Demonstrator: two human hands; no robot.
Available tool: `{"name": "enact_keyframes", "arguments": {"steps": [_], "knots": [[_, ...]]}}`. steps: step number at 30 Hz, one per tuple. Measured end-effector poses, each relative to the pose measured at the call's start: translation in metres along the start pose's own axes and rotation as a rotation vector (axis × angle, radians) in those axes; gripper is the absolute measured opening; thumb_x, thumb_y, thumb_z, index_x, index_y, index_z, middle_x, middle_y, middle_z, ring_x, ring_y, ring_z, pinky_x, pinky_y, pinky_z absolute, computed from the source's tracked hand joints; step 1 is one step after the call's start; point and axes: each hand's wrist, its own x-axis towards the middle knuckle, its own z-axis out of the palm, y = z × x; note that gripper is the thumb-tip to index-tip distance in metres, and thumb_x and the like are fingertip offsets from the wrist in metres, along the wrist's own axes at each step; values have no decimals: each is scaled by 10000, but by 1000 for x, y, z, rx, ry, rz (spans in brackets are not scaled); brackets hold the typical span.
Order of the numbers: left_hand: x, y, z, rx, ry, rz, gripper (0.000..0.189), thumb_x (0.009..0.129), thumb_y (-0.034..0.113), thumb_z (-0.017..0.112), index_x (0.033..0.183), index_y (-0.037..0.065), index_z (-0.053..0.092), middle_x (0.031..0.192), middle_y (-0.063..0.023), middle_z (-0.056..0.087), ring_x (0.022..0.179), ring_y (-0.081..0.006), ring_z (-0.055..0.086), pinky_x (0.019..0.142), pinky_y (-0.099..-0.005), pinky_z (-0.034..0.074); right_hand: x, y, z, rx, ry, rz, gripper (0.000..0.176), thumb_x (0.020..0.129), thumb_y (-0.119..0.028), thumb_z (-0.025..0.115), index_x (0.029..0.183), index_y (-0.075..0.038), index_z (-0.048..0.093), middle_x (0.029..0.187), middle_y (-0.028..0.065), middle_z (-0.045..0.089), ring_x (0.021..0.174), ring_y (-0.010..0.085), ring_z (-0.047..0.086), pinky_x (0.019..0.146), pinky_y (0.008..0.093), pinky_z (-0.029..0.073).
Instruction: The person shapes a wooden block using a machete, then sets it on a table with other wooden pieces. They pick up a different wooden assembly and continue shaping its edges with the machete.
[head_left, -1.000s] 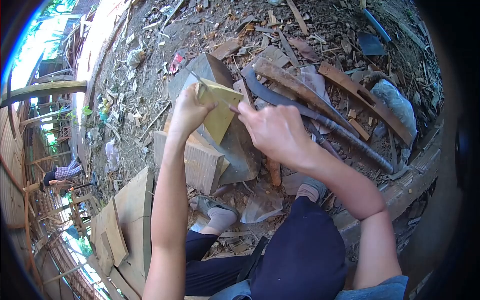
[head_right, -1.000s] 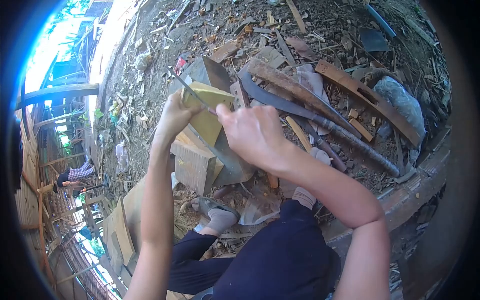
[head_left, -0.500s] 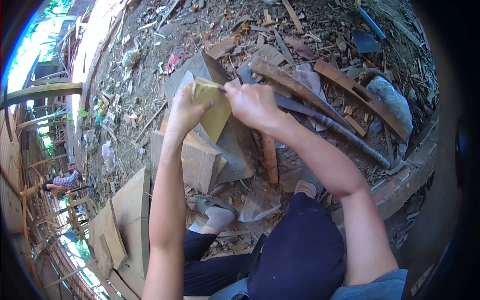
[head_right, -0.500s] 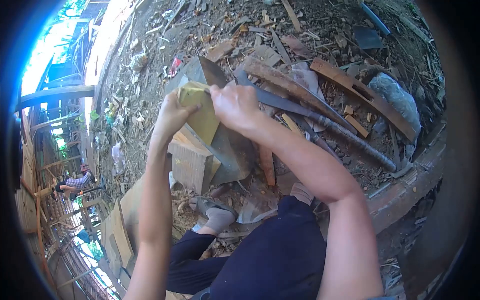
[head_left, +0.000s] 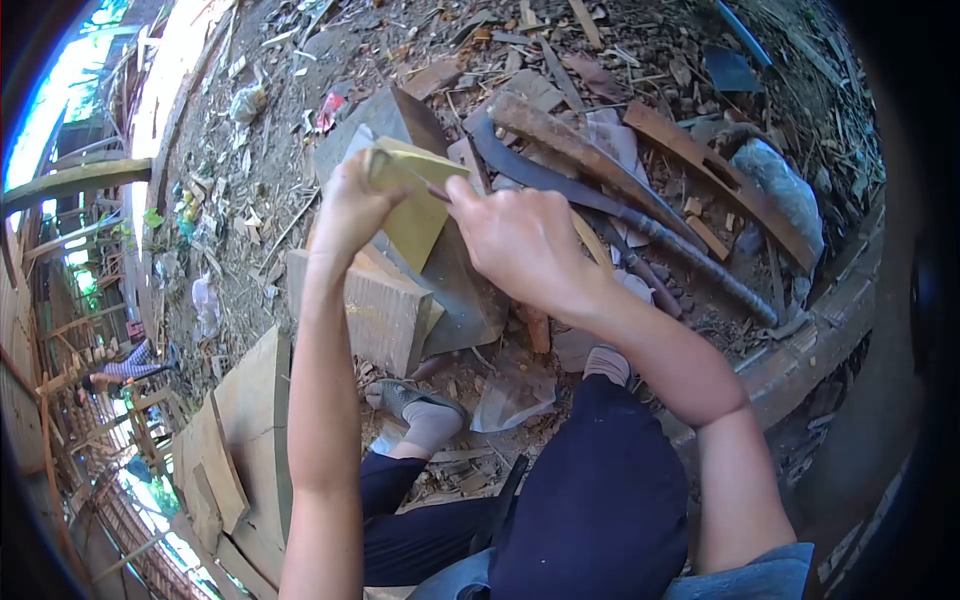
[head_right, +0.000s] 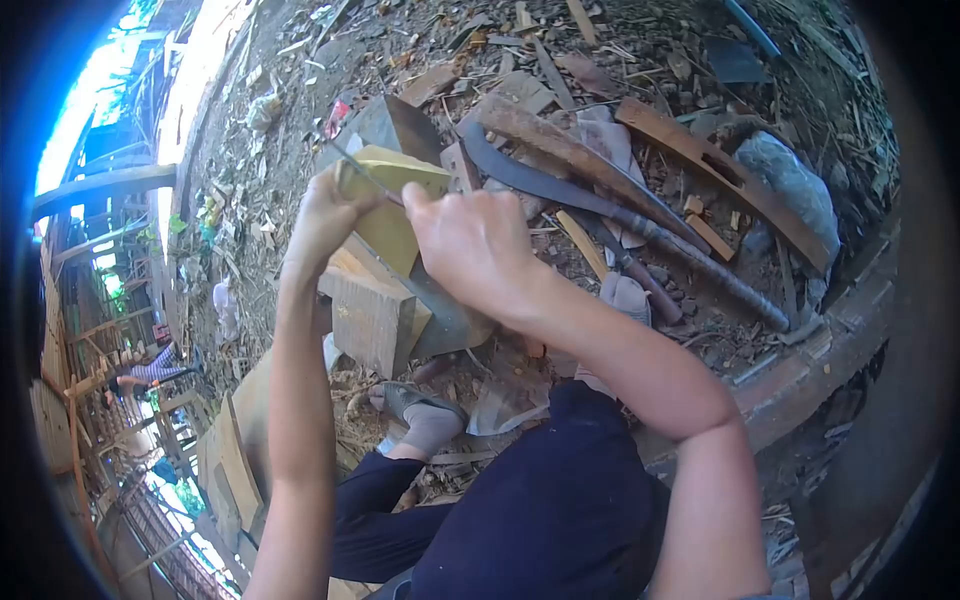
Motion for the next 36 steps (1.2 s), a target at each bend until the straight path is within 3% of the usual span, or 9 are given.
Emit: {"name": "enact_keyframes", "arguments": {"steps": [3, 9, 15, 18, 21, 23, 25, 28, 36], "knots": [[0, 8, -3, 91, 8, -30, 350, 760, 71, 749, 1074, -33, 632, 926, -152, 715, 851, -227, 703, 766, -344, 546, 16, 9, 12, -22, 134, -4, 125, 856, -136, 525, 902, -46, 599, 630, 154, 668, 591, 296, 702, 501, 417, 528], [1, 6, 1, 20, 27, 17, 357, 764, 85, 756, 1056, -72, 625, 896, -181, 712, 852, -246, 706, 779, -354, 542, -6, -4, -9, -23, -21, -5, 131, 865, -142, 516, 904, -58, 609, 677, 151, 688, 630, 292, 709, 514, 422, 529], [6, 8, -3, 195, 37, 21, 448, 744, 107, 782, 1122, -64, 613, 970, -204, 714, 915, -300, 706, 813, -374, 541, 38, 24, 23, -36, 63, -17, 200, 911, -182, 505, 967, -35, 628, 697, 150, 690, 641, 307, 705, 553, 449, 536], [9, 10, -21, 204, -270, 92, 612, 742, 96, 785, 1292, -14, 540, 1068, -205, 695, 1033, -328, 671, 907, -396, 502, 17, 30, 15, 92, -10, 11, 217, 952, -206, 489, 975, -32, 618, 702, 175, 682, 641, 328, 698, 551, 472, 535], [-2, 31, -19, 426, -302, 133, 639, 751, 94, 781, 1321, -12, 511, 1076, -236, 680, 1036, -363, 660, 903, -402, 502, -2, 32, 7, 158, 2, 48, 223, 986, -244, 495, 1068, -51, 570, 700, 194, 668, 663, 395, 671, 564, 513, 524], [-11, 18, -12, 449, -218, 175, 677, 736, 121, 801, 1324, -23, 499, 1083, -264, 664, 1049, -396, 642, 891, -419, 504, -6, 27, 4, 179, 5, 58, 220, 988, -243, 496, 1061, -47, 564, 692, 194, 666, 657, 390, 673, 557, 505, 525], [-18, 16, -1, 567, -59, 87, 758, 720, 128, 814, 1381, -27, 478, 1087, -241, 685, 1015, -324, 682, 898, -379, 511, -11, 17, 2, 201, -1, 58, 217, 991, -241, 497, 1054, -43, 559, 683, 194, 663, 652, 385, 674, 550, 496, 526], [-20, 19, 0, 540, -75, 14, 764, 693, 154, 838, 1343, -63, 500, 1079, -261, 681, 1017, -347, 680, 893, -391, 515, -17, 1, 4, 138, 71, -5, 205, 980, -228, 496, 1009, -39, 568, 609, 138, 657, 564, 309, 684, 482, 434, 527], [-21, 29, 10, 597, 13, 35, 744, 719, 193, 827, 1325, -94, 505, 1002, -228, 708, 939, -306, 705, 841, -380, 533, -25, 8, 14, 144, 146, 2, 198, 961, -198, 516, 1045, -24, 560, 567, 146, 630, 520, 313, 664, 445, 435, 506]]}}
